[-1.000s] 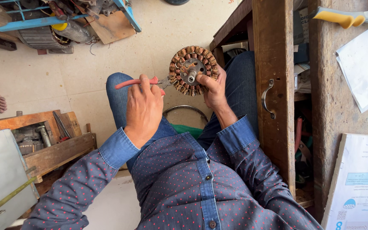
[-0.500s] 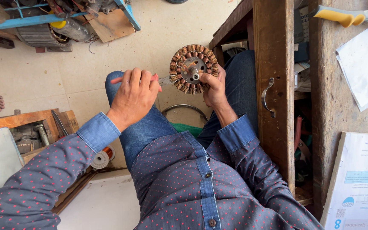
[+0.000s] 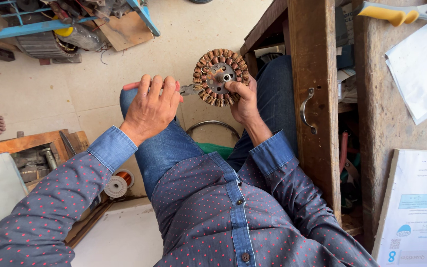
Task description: The person uses pliers to adjust and secure copper windings on a motor armature. They hold the armature in one hand and repeatedly use the pliers to press down or reposition individual wire coils around the slots.
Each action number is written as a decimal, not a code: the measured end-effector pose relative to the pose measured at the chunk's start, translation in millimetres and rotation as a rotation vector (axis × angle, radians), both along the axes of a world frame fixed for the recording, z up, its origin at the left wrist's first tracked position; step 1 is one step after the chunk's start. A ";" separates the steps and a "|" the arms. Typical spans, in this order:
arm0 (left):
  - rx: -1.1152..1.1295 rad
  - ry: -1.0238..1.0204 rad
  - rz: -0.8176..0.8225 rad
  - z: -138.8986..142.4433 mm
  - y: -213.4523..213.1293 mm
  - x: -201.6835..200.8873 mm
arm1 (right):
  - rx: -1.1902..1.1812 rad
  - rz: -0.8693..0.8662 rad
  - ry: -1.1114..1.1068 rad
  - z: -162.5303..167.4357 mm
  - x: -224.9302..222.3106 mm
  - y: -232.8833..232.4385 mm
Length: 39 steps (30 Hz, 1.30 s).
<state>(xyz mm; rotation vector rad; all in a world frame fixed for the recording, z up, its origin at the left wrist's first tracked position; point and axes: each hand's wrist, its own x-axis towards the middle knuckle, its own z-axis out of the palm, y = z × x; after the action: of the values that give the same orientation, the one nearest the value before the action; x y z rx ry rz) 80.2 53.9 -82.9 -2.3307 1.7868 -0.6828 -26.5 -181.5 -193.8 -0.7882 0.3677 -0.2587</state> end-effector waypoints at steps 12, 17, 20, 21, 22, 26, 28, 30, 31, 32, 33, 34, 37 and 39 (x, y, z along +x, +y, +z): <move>-0.065 -0.001 -0.135 1.3 3.9 18.2 | 0.047 0.043 0.040 -0.7 -1.1 -1.0; -0.363 0.396 -0.015 -19.6 -5.9 -3.4 | 0.242 0.027 0.016 2.8 2.5 0.8; -0.544 0.549 0.059 -32.8 -16.1 -19.8 | 0.288 0.011 0.052 7.4 4.2 0.4; -0.607 0.609 0.083 -36.1 -18.1 -25.8 | 0.309 0.009 0.072 8.8 4.2 0.8; -0.647 0.680 0.116 -39.0 -20.7 -32.5 | 0.296 0.019 0.077 9.9 3.8 0.7; -0.770 0.859 0.181 -43.0 -21.6 -49.9 | 0.230 0.058 0.078 8.9 0.8 0.3; -0.778 0.878 0.178 -41.0 -16.3 -53.8 | 0.204 0.082 0.067 4.7 -0.8 1.3; -0.751 0.875 0.163 -37.9 -7.9 -54.2 | 0.187 0.107 0.046 -0.5 -1.9 3.0; -0.729 0.833 0.141 -37.0 -3.9 -52.1 | 0.157 0.118 0.056 -2.8 -1.7 3.5; -0.707 0.792 0.121 -36.2 0.4 -50.7 | 0.129 0.130 0.068 -4.6 -2.6 4.6; -0.684 0.752 0.101 -36.3 3.8 -50.0 | 0.100 0.140 0.081 -5.8 -3.7 5.8; -0.688 0.735 0.100 -37.3 5.4 -49.6 | 0.112 0.138 0.078 -6.5 -3.8 7.0; -0.704 0.697 0.096 -41.0 6.0 -52.0 | 0.148 0.124 0.131 -5.2 -5.2 11.2; -0.720 0.672 0.079 -40.5 1.4 -53.4 | 0.167 0.102 0.227 -3.8 -3.7 10.7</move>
<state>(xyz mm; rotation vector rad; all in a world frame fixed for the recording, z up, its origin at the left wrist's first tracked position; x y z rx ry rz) 26.8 55.3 -123.4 -3.4205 1.8641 -0.6533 -30.2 -170.9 -197.7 -0.6706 0.5538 -0.0414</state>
